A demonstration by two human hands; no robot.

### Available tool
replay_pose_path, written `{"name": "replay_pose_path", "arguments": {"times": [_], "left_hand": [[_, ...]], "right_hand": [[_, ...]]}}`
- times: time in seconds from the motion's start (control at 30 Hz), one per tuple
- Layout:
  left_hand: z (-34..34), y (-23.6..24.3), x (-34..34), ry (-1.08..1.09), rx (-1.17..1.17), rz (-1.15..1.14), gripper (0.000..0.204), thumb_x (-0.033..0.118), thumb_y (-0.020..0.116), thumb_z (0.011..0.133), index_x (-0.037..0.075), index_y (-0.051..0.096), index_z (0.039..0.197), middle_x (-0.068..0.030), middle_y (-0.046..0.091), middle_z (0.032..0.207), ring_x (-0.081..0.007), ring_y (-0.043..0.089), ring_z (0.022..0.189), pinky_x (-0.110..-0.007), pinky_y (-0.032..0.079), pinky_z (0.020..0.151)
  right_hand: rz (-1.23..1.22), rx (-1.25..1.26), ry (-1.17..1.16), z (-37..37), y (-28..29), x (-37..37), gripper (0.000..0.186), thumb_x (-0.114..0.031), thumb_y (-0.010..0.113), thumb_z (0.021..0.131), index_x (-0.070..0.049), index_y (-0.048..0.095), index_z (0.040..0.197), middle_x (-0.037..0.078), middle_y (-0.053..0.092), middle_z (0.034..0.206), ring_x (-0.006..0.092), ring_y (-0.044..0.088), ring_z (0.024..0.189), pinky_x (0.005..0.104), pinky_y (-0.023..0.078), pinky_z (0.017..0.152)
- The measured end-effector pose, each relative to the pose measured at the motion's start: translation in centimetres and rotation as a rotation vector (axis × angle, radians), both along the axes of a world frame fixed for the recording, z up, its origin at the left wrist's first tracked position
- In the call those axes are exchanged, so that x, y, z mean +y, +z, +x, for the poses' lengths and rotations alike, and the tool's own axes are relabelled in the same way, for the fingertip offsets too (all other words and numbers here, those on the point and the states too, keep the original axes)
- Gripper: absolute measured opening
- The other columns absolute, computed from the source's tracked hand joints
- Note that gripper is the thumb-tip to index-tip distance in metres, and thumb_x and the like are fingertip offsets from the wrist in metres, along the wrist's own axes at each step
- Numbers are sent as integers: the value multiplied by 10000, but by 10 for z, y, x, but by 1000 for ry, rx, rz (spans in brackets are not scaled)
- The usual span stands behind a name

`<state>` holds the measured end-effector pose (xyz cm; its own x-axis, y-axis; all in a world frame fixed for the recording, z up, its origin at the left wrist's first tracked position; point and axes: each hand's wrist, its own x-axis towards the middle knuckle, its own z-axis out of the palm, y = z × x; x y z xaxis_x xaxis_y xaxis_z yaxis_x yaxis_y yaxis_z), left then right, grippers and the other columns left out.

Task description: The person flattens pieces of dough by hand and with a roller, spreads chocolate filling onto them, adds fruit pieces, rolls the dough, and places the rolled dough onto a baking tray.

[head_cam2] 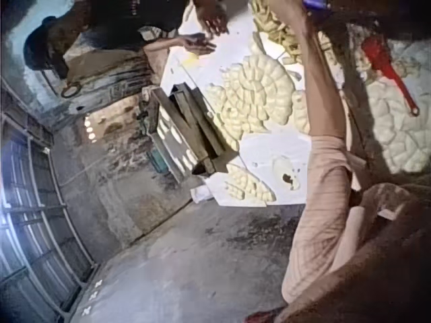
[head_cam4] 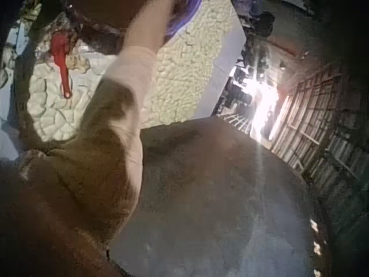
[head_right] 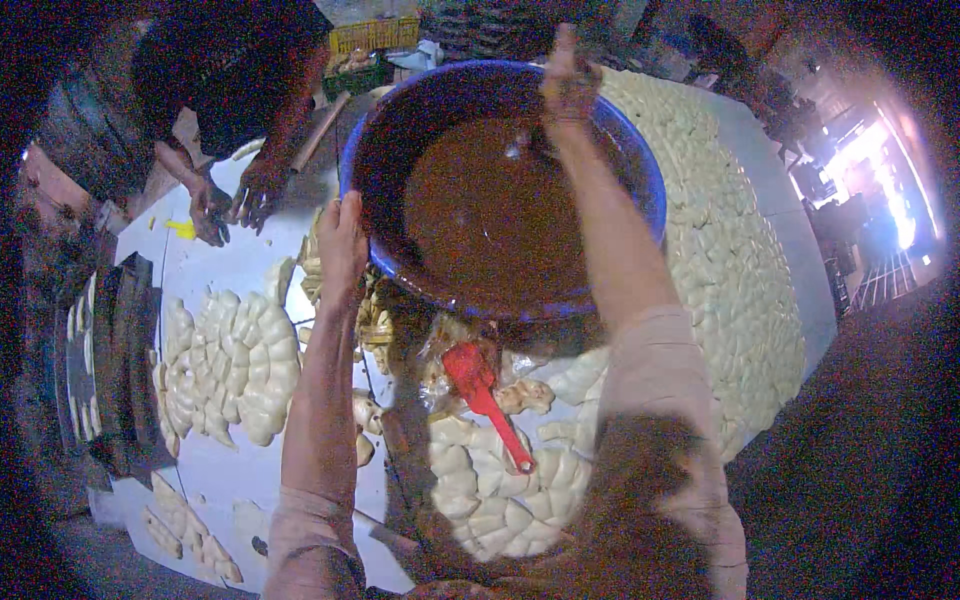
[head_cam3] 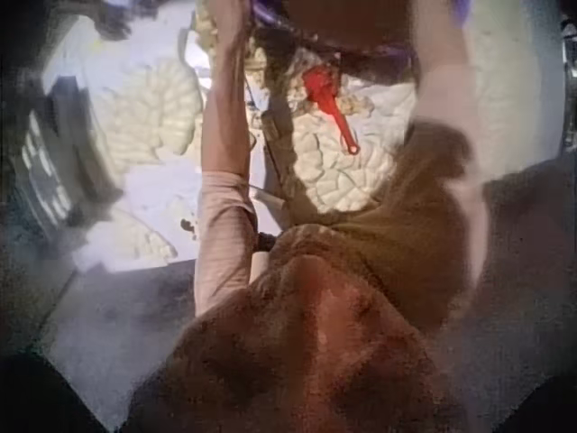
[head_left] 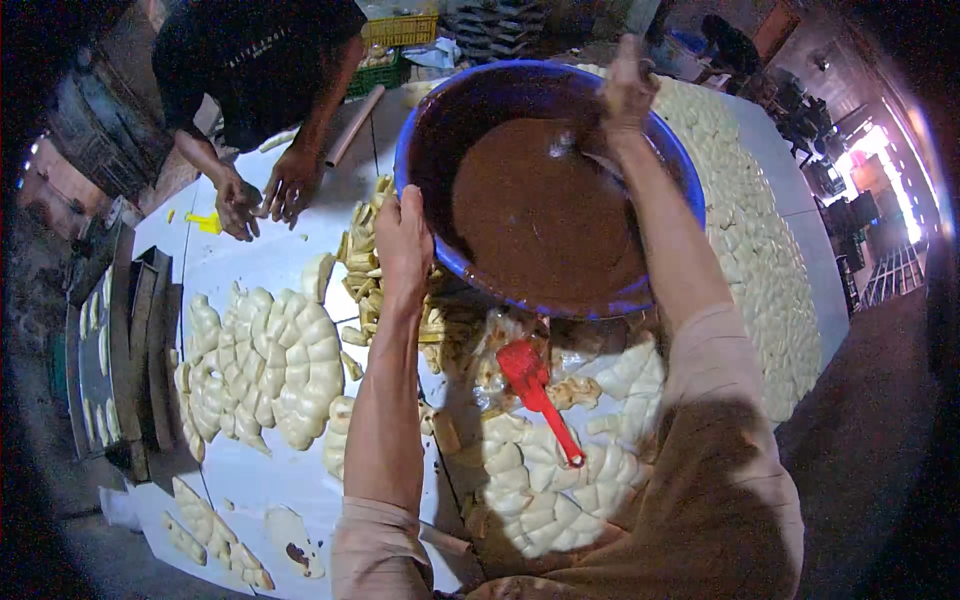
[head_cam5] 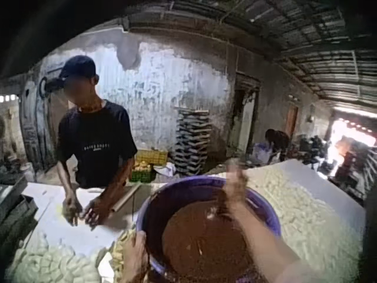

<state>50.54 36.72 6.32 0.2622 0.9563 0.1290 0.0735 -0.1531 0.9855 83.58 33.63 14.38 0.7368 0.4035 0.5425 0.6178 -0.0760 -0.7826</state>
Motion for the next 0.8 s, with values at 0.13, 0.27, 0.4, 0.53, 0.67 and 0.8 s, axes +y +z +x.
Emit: {"name": "replay_pose_path", "arguments": {"times": [0.13,0.27,0.4,0.53,0.67,0.8], "left_hand": [[-37,0,8,40,160,68,460,371,493,1032,-36,559,827,-87,536,693,-172,467,655,-383,399,615],[-12,16,-5,33,109,25,478,386,522,1009,-55,559,828,-129,550,673,-212,511,659,-423,430,662],[14,8,-10,63,-49,83,444,366,522,1017,-27,557,814,-66,521,654,-172,462,630,-383,405,615],[-12,1,3,35,37,27,437,360,513,1017,-24,558,814,-65,529,670,-177,469,646,-386,408,626],[-22,-1,11,60,133,87,463,381,511,1012,-48,593,858,-106,584,704,-210,548,677,-410,436,656],[-13,21,-6,43,128,-9,470,382,511,1015,-66,593,899,-156,608,714,-273,588,687,-438,448,672]], "right_hand": [[-62,272,868,-170,-8,-16,331,-386,530,1043,-112,552,858,7,525,665,155,483,554,321,361,518],[185,608,889,-110,25,-137,491,-482,493,1043,-160,460,674,-34,349,549,120,381,459,276,364,467],[537,459,343,-15,28,-100,536,-552,492,1021,-190,374,645,-39,316,513,85,310,394,255,281,392],[292,408,469,-133,2,-37,503,-508,490,1036,-159,443,678,-39,300,531,109,310,452,278,299,468],[277,717,919,-185,27,-125,537,-463,480,1056,-175,339,626,-39,242,512,115,231,433,286,271,457],[454,504,589,-61,23,-170,359,-380,419,1085,-141,505,830,-22,294,548,113,292,425,282,288,397]]}}
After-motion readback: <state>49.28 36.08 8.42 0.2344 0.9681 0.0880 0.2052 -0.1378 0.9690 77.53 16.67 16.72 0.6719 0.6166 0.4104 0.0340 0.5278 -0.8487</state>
